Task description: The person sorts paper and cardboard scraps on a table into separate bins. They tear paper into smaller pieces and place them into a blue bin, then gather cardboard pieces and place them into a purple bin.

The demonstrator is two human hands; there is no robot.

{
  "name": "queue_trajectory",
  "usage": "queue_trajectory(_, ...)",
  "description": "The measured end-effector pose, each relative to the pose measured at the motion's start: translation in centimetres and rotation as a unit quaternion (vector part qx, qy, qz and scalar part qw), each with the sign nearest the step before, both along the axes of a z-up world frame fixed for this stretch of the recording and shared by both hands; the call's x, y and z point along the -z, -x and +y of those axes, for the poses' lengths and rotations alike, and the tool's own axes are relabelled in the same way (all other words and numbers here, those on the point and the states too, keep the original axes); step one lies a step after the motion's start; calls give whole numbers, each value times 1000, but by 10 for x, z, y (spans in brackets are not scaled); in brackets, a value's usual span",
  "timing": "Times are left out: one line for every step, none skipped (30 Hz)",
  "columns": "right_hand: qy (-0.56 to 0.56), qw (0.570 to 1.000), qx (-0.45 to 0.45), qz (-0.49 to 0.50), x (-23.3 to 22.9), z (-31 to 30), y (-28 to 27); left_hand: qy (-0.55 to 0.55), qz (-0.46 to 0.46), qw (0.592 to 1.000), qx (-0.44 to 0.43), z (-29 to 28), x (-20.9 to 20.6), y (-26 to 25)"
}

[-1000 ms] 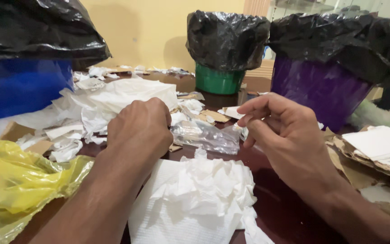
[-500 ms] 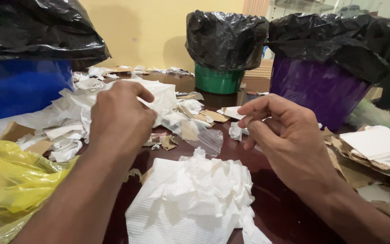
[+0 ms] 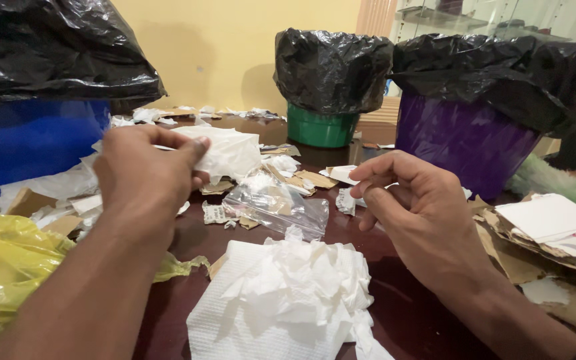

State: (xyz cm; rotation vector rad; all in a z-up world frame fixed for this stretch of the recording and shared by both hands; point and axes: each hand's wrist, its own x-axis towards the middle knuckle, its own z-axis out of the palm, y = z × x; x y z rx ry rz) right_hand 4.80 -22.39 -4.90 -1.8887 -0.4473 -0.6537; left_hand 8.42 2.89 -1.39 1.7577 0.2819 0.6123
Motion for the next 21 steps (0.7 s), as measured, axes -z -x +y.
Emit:
queue_trajectory(0, 1000, -2, 0, 0, 0, 0, 9, -16, 1000, -11, 2, 0, -1)
queue_trajectory(0, 1000, -3, -1, 0, -1, 0, 34, -28, 999, -18, 4, 0, -1)
queue_trajectory(-2, 1000, -3, -1, 0, -1, 0, 58, -40, 997, -25, 5, 0, -1)
queue_trajectory(-5, 1000, -2, -1, 0, -1, 0, 83, -52, 995, -32, 6, 0, -1)
queue_trajectory(-7, 1000, -2, -2, 0, -1, 0, 97, -72, 993, -11, 5, 0, -1)
queue_trajectory(-7, 1000, -1, 1, 0, 0, 0, 112, -92, 989, 10, 3, 0, 0)
queue_trajectory(-7, 1000, -2, 4, -1, 0, 0, 126, -112, 985, 30, 2, -1, 2)
queue_trajectory(-6, 1000, -2, 6, -1, 1, 0, 123, -98, 986, 47, -1, -1, 6)
queue_trajectory(-8, 1000, 1, 7, -2, 1, 1, 120, -83, 987, 64, -5, 0, 11)
queue_trajectory(-9, 1000, 3, 9, -3, 2, 1, 118, -69, 987, 81, -9, -1, 15)
queue_trajectory(-12, 1000, 5, 14, -2, 2, 2, 102, -72, 988, 92, -12, -2, 20)
queue_trajectory(-7, 1000, 0, 0, -2, 3, 2, 87, -76, 988, 102, -14, -4, 24)
queue_trajectory(0, 1000, -5, -14, -1, 2, 3, 73, -78, 988, 112, -17, -5, 28)
queue_trajectory(6, 1000, -10, -28, 0, 3, 3, 79, -93, 984, 131, -19, -7, 30)
queue_trajectory(3, 999, -15, -30, 0, 3, 3, 85, -109, 979, 150, -21, -9, 32)
queue_trajectory(0, 999, -20, -32, 0, 3, 3, 91, -126, 973, 168, -23, -11, 35)
queue_trajectory(-4, 999, -26, -39, -1, 3, 3, 95, -122, 973, 173, -25, -13, 38)
queue_trajectory(-7, 999, -26, -37, -1, 3, 4, 99, -117, 972, 178, -27, -15, 40)
queue_trajectory(-11, 999, -26, -36, -2, 3, 4, 103, -114, 971, 184, -29, -17, 41)
queue_trajectory(-14, 999, -26, -36, -2, 3, 4, 105, -133, 965, 199, -32, -19, 42)
queue_trajectory(-12, 999, -26, -40, -2, 3, 4, 110, -150, 959, 213, -35, -18, 44)
